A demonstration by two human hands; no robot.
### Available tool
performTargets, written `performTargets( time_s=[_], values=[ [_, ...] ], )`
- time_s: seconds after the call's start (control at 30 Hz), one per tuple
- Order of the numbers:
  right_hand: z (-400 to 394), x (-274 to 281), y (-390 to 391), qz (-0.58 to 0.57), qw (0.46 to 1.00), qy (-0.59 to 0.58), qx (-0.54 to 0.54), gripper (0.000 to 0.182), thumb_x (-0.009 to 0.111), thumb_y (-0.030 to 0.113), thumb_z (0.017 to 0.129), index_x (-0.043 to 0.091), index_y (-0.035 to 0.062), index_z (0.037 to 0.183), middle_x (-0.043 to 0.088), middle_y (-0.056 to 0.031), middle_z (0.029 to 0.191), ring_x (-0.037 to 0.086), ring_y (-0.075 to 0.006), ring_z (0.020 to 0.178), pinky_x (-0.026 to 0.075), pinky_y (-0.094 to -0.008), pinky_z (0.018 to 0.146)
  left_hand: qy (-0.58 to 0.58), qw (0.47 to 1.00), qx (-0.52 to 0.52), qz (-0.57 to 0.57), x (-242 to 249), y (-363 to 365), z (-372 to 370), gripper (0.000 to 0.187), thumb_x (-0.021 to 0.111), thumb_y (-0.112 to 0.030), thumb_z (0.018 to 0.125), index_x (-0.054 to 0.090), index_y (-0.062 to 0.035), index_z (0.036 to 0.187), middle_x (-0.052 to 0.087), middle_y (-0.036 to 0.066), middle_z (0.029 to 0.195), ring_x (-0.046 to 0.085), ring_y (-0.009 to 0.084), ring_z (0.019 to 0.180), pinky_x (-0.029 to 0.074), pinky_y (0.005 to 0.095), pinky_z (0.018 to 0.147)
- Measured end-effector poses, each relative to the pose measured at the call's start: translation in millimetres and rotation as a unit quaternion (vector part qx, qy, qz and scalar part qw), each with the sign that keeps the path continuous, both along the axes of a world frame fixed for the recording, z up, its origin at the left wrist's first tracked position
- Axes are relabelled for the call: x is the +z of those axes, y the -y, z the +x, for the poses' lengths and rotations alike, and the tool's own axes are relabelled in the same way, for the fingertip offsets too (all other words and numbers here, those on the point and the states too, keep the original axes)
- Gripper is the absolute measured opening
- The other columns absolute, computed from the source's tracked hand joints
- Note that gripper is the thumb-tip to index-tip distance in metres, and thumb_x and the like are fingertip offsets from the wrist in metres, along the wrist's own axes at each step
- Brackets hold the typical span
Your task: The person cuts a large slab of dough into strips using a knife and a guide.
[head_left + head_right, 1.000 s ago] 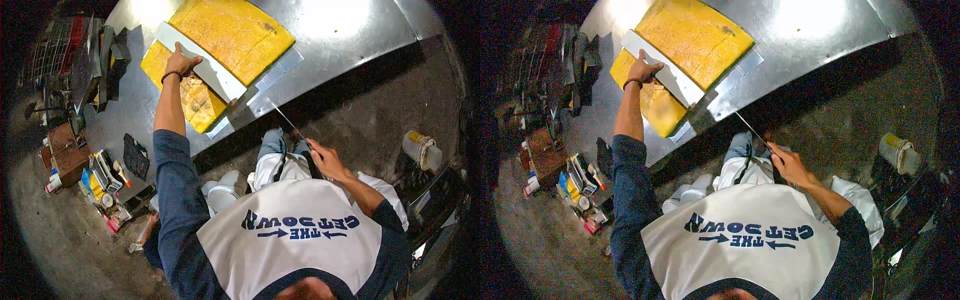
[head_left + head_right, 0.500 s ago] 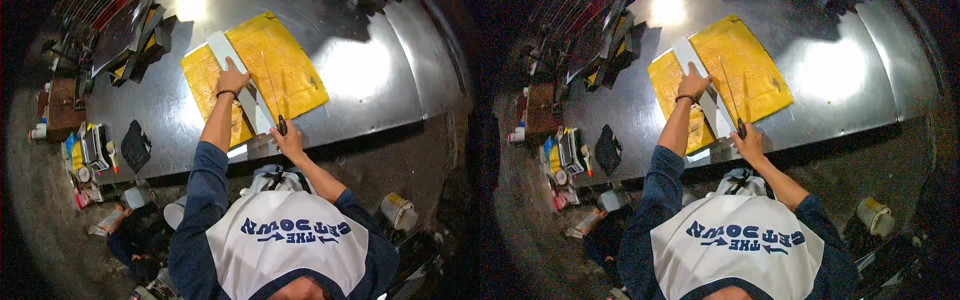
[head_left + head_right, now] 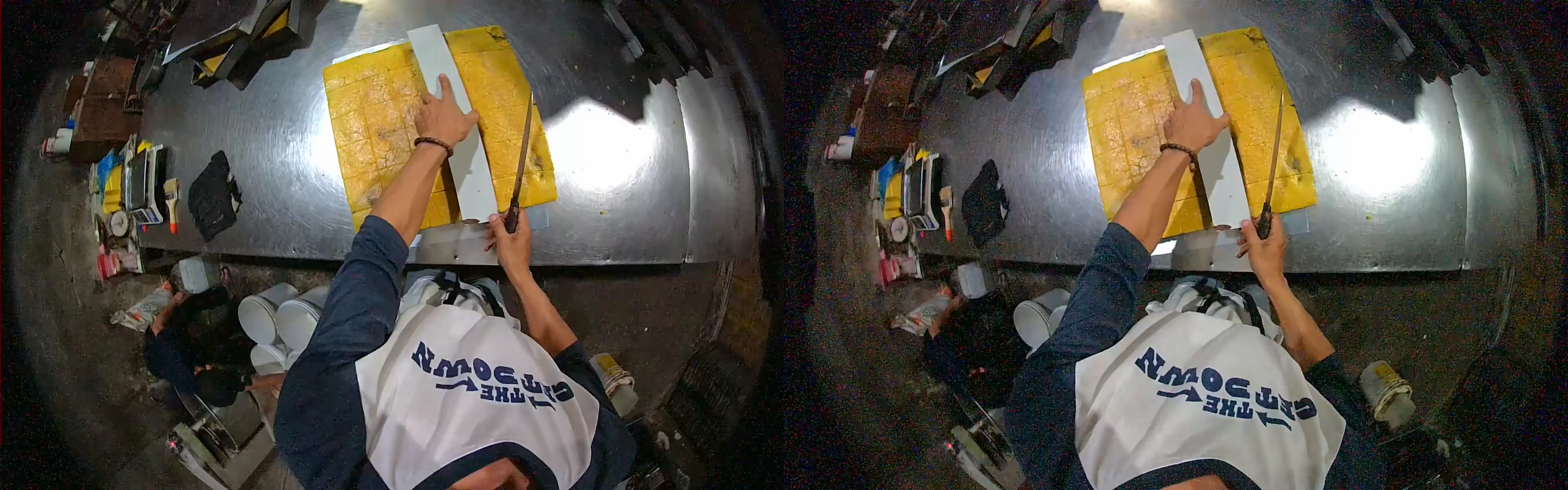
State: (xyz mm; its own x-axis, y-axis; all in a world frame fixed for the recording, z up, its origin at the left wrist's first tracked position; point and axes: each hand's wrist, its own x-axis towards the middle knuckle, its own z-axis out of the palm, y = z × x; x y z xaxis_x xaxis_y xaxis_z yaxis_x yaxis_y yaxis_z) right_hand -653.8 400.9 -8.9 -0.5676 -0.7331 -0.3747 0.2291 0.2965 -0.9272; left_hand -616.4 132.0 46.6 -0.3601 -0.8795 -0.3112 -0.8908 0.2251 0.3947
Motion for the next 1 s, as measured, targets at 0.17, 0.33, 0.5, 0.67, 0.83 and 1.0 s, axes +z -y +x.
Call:
performTargets(
  time_s=[0.17,0.33,0.5,0.67,0.83,1.0],
  values=[
    [-5,2,0,0.016,1.0,0.018,0.015,0.021,0.067,0.014,0.096,0.051,0.0023,0.1,0.062,-0.0074,0.079,0.064,-0.0149,0.062,0.055,-0.0301,0.046,0.003,1.0,-0.005,-0.01,-8,1,-1,0.108,0.074,-0.053,0.079,0.016,-0.0095,0.16,0.048,0.032,0.131,0.061,0.0427,0.11,0.052,0.0498,0.088],
    [-5,4,2,0.031,0.999,0.013,0.03,0.023,0.066,0.019,0.098,0.047,0.0065,0.099,0.061,-0.0069,0.079,0.061,-0.0143,0.062,0.054,-0.0287,0.047,-0.003,1.0,0.0,-0.015,-11,0,-1,0.107,0.073,-0.054,0.081,0.016,-0.0093,0.16,0.049,0.031,0.129,0.062,0.0423,0.107,0.053,0.0478,0.087],
    [-8,4,2,0.028,0.999,0.009,0.043,0.023,0.066,0.02,0.098,0.046,0.0071,0.098,0.06,-0.0064,0.078,0.061,-0.0142,0.062,0.054,-0.0286,0.046,-0.013,1.0,0.004,-0.013,-15,1,0,0.104,0.072,-0.053,0.082,0.018,-0.0096,0.16,0.048,0.032,0.129,0.059,0.0421,0.11,0.053,0.0465,0.087],
    [-9,4,4,0.038,0.998,0.006,0.051,0.021,0.064,0.018,0.099,0.046,0.0073,0.098,0.06,-0.0067,0.077,0.061,-0.0146,0.062,0.053,-0.0288,0.046,-0.007,1.0,-0.006,-0.003,-15,5,1,0.106,0.072,-0.055,0.08,0.018,-0.0096,0.16,0.052,0.03,0.125,0.062,0.0383,0.106,0.052,0.0472,0.088],
    [-12,5,4,0.032,0.998,0.03,0.054,0.026,0.067,0.022,0.097,0.047,0.0056,0.101,0.061,-0.007,0.079,0.061,-0.0149,0.063,0.052,-0.0294,0.047,0.012,1.0,0.001,-0.026,-28,9,-4,0.114,0.076,-0.062,0.075,0.02,-0.0085,0.159,0.051,0.03,0.134,0.062,0.0346,0.111,0.054,0.042,0.086],
    [-16,9,5,0.035,0.997,0.006,0.066,0.025,0.067,0.021,0.097,0.048,0.0057,0.101,0.061,-0.0079,0.08,0.062,-0.0158,0.064,0.052,-0.0298,0.047,0.009,1.0,0.002,0.003,-23,13,-5,0.117,0.078,-0.061,0.074,0.019,-0.0069,0.159,0.053,0.028,0.134,0.06,0.0336,0.116,0.053,0.0425,0.089]
  ],
)
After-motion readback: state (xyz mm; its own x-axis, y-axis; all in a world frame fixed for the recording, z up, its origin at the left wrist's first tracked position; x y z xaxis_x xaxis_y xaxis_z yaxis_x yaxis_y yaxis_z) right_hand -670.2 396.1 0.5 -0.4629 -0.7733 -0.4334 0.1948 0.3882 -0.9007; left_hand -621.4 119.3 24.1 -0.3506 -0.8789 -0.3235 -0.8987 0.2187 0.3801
